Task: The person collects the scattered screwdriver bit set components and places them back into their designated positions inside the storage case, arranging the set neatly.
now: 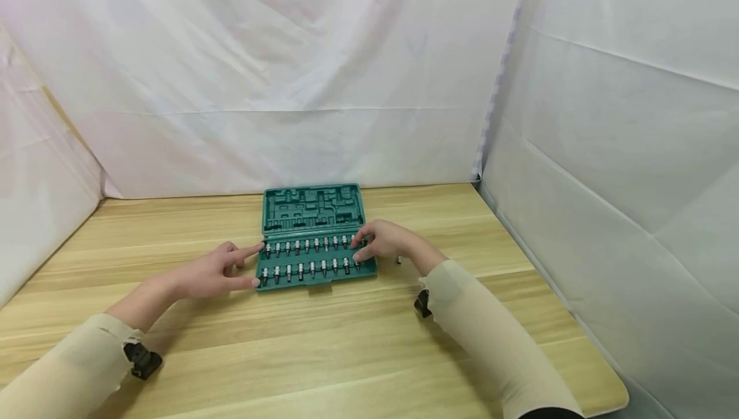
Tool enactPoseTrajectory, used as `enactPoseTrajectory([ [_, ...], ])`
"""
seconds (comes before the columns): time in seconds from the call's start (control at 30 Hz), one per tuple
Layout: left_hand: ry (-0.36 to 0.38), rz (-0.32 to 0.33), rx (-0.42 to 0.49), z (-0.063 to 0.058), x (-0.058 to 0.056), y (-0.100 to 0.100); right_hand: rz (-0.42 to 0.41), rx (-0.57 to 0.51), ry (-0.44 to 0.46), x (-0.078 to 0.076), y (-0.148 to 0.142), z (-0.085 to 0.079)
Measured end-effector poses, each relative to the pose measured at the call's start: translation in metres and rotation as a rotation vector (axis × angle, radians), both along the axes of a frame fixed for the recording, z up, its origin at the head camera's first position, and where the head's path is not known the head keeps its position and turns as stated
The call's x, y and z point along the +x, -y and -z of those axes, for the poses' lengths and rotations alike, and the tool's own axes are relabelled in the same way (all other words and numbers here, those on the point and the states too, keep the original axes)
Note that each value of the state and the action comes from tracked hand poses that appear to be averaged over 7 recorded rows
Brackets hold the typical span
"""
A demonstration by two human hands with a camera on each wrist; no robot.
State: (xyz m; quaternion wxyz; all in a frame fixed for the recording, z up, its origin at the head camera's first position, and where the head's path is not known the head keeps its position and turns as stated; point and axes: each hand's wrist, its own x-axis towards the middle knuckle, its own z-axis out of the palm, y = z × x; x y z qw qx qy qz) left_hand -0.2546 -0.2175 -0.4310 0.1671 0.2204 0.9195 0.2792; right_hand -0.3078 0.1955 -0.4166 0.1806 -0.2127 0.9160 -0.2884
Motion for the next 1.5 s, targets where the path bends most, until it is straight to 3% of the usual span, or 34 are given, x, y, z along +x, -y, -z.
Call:
enactPoseTrajectory([
  [0.27,0.0,0.002,0.0,0.002,-0.001,-0.001,0.034,-0.056,-0.031,-0.001,-0.039,-0.004],
  [0.67,0.001,-0.003,0.0,0.0,0.0,0.001,0.008,0.019,-0.088,-0.001,-0.071,-0.003],
  [1.13,-0.004,-0.002,-0.01,0.001,0.0,0.001,0.047,0.039,0.071,0.0,-0.081,0.006],
  [1.33,-0.002,-0.003,-0.013,0.001,0.0,0.001,0.056,0.029,0.07,0.001,-0.08,0.009],
  [1.5,0.002,-0.001,-0.005,0.001,0.0,0.001,0.067,0.012,0.005,0.003,-0.08,0.009],
])
